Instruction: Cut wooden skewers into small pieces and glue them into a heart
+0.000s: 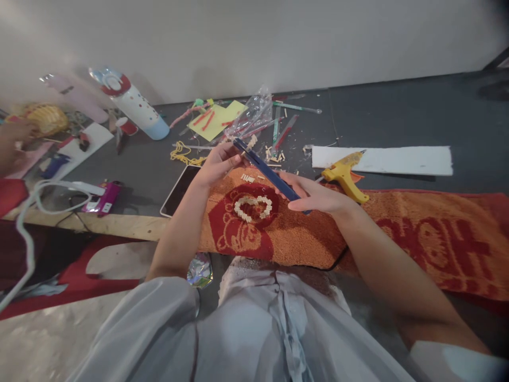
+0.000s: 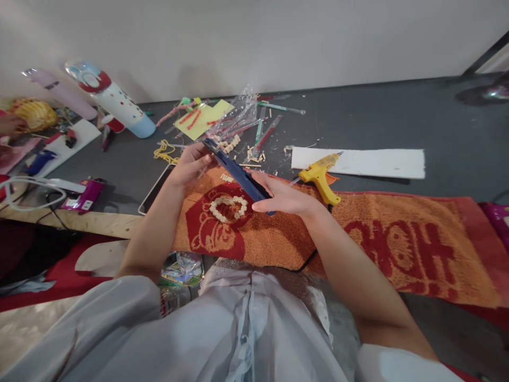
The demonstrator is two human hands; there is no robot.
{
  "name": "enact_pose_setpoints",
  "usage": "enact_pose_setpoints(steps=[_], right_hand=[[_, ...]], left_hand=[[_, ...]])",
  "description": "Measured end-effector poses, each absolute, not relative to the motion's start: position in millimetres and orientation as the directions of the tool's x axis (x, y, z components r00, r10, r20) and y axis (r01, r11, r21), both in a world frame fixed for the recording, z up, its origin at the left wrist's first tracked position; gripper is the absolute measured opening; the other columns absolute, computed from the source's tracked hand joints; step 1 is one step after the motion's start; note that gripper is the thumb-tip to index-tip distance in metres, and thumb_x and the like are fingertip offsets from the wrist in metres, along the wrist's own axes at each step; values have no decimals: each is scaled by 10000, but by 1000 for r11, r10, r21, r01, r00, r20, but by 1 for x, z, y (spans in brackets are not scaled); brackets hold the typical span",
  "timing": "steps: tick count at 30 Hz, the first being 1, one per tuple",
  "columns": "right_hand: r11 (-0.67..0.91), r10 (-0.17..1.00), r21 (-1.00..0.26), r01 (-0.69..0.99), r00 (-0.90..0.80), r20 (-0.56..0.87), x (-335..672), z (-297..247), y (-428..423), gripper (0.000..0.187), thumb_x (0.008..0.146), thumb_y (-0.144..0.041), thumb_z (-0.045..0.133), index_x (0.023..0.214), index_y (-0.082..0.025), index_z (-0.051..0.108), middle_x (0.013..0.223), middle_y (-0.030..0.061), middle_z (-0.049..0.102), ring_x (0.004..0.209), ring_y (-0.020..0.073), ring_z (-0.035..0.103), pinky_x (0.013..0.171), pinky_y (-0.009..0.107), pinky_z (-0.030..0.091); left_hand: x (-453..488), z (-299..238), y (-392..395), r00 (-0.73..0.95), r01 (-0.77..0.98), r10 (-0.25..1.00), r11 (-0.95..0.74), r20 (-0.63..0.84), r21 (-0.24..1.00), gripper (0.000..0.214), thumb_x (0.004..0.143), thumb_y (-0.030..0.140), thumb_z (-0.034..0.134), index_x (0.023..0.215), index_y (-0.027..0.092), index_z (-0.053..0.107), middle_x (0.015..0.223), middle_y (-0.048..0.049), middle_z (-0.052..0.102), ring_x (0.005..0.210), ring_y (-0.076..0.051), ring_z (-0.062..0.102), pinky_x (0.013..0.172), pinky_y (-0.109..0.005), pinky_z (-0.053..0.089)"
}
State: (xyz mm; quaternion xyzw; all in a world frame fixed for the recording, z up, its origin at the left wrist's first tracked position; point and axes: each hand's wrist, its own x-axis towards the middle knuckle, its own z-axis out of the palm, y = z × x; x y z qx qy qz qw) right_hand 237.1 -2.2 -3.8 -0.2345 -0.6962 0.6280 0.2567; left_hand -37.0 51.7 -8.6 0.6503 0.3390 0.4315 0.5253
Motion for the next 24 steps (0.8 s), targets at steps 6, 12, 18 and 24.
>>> enact_pose_setpoints(steps=[6,12,18,24], right_hand=[[52,639,-999,-3,-768,36,237,-6,-2,867,677,-397,726,1456,-254,373,1579,55,302,1457,272,258,1199,462,180],[113,726,-988,109,-688,7,233,-8,-2,837,689,-383,731,1435,-217,389,1491,98,438,1402,321,357,1162,498,278],[144,791,-960,240,-611,-34,233,-10,0,871,675,-409,739,1438,-185,384,1497,147,408,1394,365,354,1147,533,292],[184,728,-971,153,-684,30,234,-7,1,868,713,-408,716,1463,-186,341,1503,129,413,1386,340,375,1140,509,311]], left_hand=[[-35,-8,50,367,-30,903,-228,223,973,491,663,582,761,911,169,666,806,-41,707,734,-138,671,704,-261,562],[-29,-3,48,318,85,930,-223,185,971,453,715,586,715,853,157,670,757,-51,695,581,-104,633,550,-226,513],[-16,5,38,86,423,931,-357,356,833,344,795,464,665,642,157,640,452,26,547,360,-55,433,378,-187,340],[-18,13,32,160,421,930,-367,330,830,315,807,387,640,610,140,637,453,5,564,346,-57,461,350,-173,324]])
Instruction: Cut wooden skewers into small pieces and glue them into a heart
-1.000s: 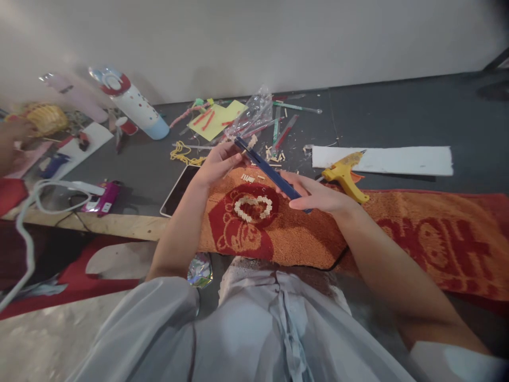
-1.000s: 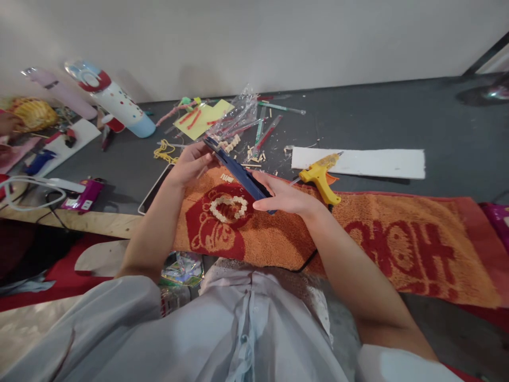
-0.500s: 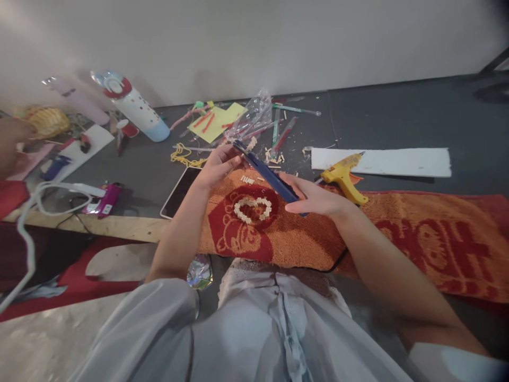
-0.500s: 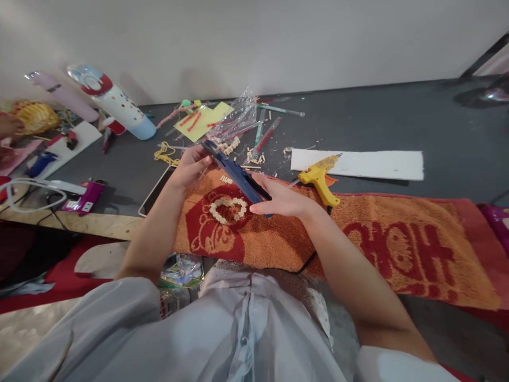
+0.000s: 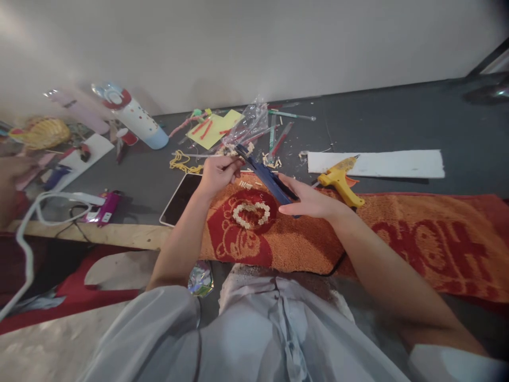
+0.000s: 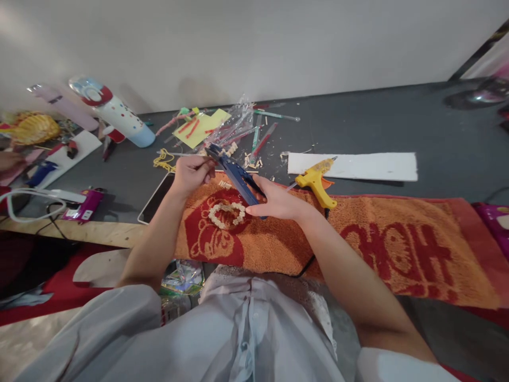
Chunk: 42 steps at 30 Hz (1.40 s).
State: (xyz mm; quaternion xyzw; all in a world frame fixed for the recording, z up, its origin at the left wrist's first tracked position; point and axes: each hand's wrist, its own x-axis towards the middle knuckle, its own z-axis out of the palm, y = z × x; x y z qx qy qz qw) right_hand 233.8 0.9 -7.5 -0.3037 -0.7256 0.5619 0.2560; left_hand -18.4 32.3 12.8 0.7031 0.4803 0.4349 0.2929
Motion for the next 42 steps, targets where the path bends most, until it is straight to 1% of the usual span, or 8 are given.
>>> enact_pose_setpoints(steps=[3,9,15,23,32,38,40,42], right_hand=[[205,751,-963,177,-659,38,235,-6,1,891,685,-406,739,1460,-189,357,1498,131,423,1377,348,389,1141,509,308],[173,791,-953,247,-612,-15,239,-11,1,959,652,-429,772,1475,-190,343,1544,152,345,1408,363,340,1158,544,259],[191,742,-971,147,-669,44,238,-16,4,865,707,-396,745,1458,-188,369,1500,127,426,1360,326,423,1128,502,337],[165,709,-985,42,-699,89,240,-15,8,739,730,-357,733,1407,-242,461,1487,57,461,1374,303,411,1152,479,309],[89,737,-994,66,-676,21,233,-15,6,669,742,-313,692,1374,-205,503,1443,80,511,1326,300,462,1118,495,329],[137,792,-988,75,-608,64,227,-20,6,704,756,-353,682,1406,-202,456,1417,76,525,1284,294,486,1110,481,329],[128,812,-990,65,-579,67,224,-18,4,714,753,-356,676,1410,-194,448,1418,83,520,1283,297,483,1107,479,331],[134,825,-989,58,-560,79,220,-15,2,716,752,-355,668,1410,-185,444,1412,91,524,1294,304,466,1109,483,325]], left_hand=[[-20,14,31,166,381,948,-317,273,868,297,799,399,642,681,128,666,478,-4,585,340,-54,461,319,-158,307],[-18,15,30,148,355,955,-294,257,887,310,787,404,659,632,138,626,475,-2,578,340,-62,476,302,-160,329],[-17,15,29,198,361,950,-298,240,884,368,819,462,631,646,138,622,490,-13,592,344,-56,479,306,-154,317],[-19,19,30,232,394,937,-336,261,856,438,832,526,598,620,143,613,473,-12,576,338,-49,437,339,-176,300],[-25,10,36,273,639,907,-421,322,644,327,883,290,514,593,167,601,468,15,564,451,-98,533,548,-227,425],[-14,7,32,119,774,741,-486,661,405,136,854,316,585,806,202,642,843,-56,676,866,-190,602,835,-323,445],[-7,9,26,75,783,715,-474,695,403,176,867,355,584,789,203,626,808,-53,656,829,-181,583,827,-325,438],[-1,10,20,87,765,760,-466,645,445,267,880,407,568,717,198,601,709,-39,619,719,-162,556,742,-308,436]])
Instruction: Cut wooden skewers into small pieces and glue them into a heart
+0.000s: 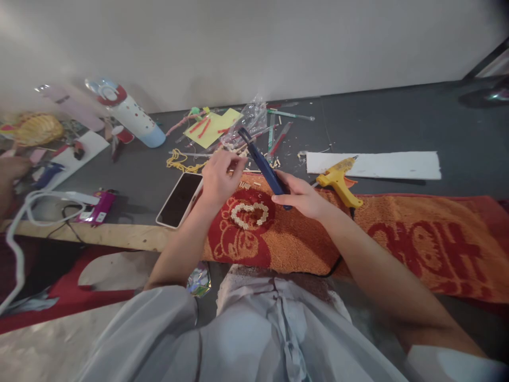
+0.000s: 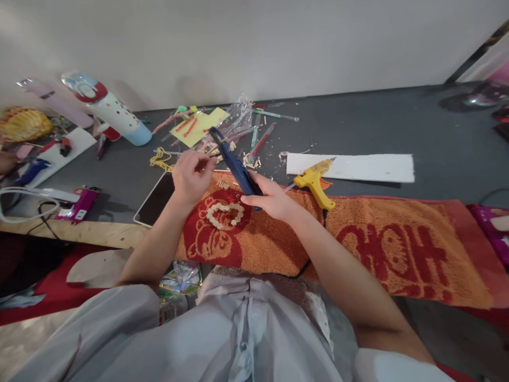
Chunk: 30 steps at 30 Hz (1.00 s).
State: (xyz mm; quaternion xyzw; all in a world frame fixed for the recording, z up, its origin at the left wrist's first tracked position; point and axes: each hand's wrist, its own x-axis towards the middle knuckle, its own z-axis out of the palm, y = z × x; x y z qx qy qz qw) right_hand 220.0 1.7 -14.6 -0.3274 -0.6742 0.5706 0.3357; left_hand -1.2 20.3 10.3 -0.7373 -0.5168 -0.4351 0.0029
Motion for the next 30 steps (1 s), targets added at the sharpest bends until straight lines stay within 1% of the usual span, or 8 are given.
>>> enact_pose_setpoints(steps=[2,4,7,10,14,19,24,30], right_hand=[[144,828,-989,41,-552,98,216,-12,-1,707,759,-361,656,1409,-179,444,1403,97,530,1303,301,455,1108,470,329],[150,822,-989,4,-556,122,211,-10,-3,696,767,-372,649,1406,-189,443,1402,91,529,1302,283,457,1108,440,339],[153,811,-988,-33,-567,145,206,-11,-6,698,778,-385,643,1417,-211,422,1416,80,513,1298,267,462,1111,429,341],[193,806,-981,-35,-565,178,203,-12,-6,714,786,-394,642,1433,-220,395,1435,77,493,1349,267,410,1137,438,306],[284,780,-959,3,-582,230,203,-14,-5,643,818,-358,608,1410,-198,415,1406,93,514,1324,282,439,1126,469,315],[414,753,-908,65,-584,302,205,-19,-3,604,832,-306,587,1397,-175,417,1410,111,496,1337,295,421,1128,492,305],[421,760,-899,116,-586,281,207,-21,-3,616,826,-317,593,1399,-166,425,1442,121,472,1334,303,435,1111,483,337],[425,763,-893,147,-589,266,210,-16,-4,641,803,-321,612,1397,-160,433,1438,139,488,1311,330,459,1093,522,342]], left_hand=[[3,9,18,138,708,838,-456,528,540,367,877,485,556,662,189,584,635,-30,588,655,-153,545,669,-292,430],[6,6,18,199,611,897,-428,395,666,440,854,574,548,676,175,599,631,-37,602,663,-159,574,637,-281,440],[11,3,19,283,393,918,-375,278,839,535,771,674,586,851,147,632,795,-77,680,789,-193,641,691,-287,496],[18,2,19,365,164,901,-309,233,937,626,698,670,668,1037,150,586,1006,-114,691,947,-224,659,829,-326,528],[26,-1,14,393,26,889,-268,236,963,544,764,583,670,1093,169,544,1143,-132,658,1094,-240,626,934,-364,510],[27,-2,10,402,17,878,-290,259,957,546,776,554,675,1128,166,521,1177,-140,649,1119,-262,617,944,-395,509],[28,-2,9,393,9,875,-311,282,950,547,780,555,670,1141,169,527,1175,-138,651,1128,-262,614,978,-412,488],[31,-8,8,335,29,885,-353,323,935,544,782,560,665,1130,165,527,1128,-133,674,1101,-251,626,944,-387,496]])
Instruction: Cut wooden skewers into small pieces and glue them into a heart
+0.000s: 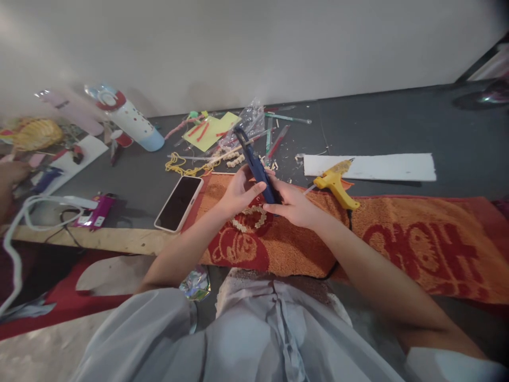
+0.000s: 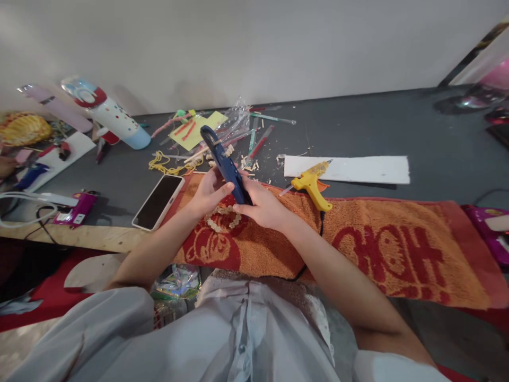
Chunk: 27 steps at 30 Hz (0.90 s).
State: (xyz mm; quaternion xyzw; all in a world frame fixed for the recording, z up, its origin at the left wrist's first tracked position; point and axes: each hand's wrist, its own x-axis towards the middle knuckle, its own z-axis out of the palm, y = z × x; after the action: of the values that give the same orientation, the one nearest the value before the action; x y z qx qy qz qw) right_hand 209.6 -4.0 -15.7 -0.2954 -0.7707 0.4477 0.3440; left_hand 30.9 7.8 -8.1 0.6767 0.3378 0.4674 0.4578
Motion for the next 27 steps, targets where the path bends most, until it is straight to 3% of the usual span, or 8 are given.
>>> enact_pose_setpoints(steps=[13,19,24,27], right_hand=[[285,847,-947,148,-502,176,207,-7,-7,658,752,-311,667,1365,-158,483,1335,123,592,1213,292,570,1031,476,443],[176,905,-977,116,-410,115,204,-6,-9,604,727,-322,704,1290,-179,539,1247,91,658,1117,238,634,990,421,483],[227,916,-933,279,-386,107,205,2,-11,506,748,-325,676,1214,-154,582,1195,118,678,1073,272,642,949,457,479],[208,927,-942,264,-361,103,205,5,-12,499,748,-342,669,1203,-156,584,1180,111,680,1068,277,634,930,445,476]], left_hand=[[34,-10,6,260,-142,946,-160,192,977,497,751,501,722,1101,188,561,1107,-97,684,1002,-216,650,830,-324,534],[38,-10,1,237,-121,953,-165,190,979,472,763,507,709,1085,185,586,1157,-105,673,1103,-241,620,912,-351,517],[39,-12,2,278,-108,945,-147,172,983,508,779,527,682,1131,182,561,1209,-123,650,1097,-252,626,859,-360,547],[33,-7,7,284,-37,939,-193,195,981,552,752,554,697,1129,172,565,1188,-127,658,1059,-243,641,855,-353,548]])
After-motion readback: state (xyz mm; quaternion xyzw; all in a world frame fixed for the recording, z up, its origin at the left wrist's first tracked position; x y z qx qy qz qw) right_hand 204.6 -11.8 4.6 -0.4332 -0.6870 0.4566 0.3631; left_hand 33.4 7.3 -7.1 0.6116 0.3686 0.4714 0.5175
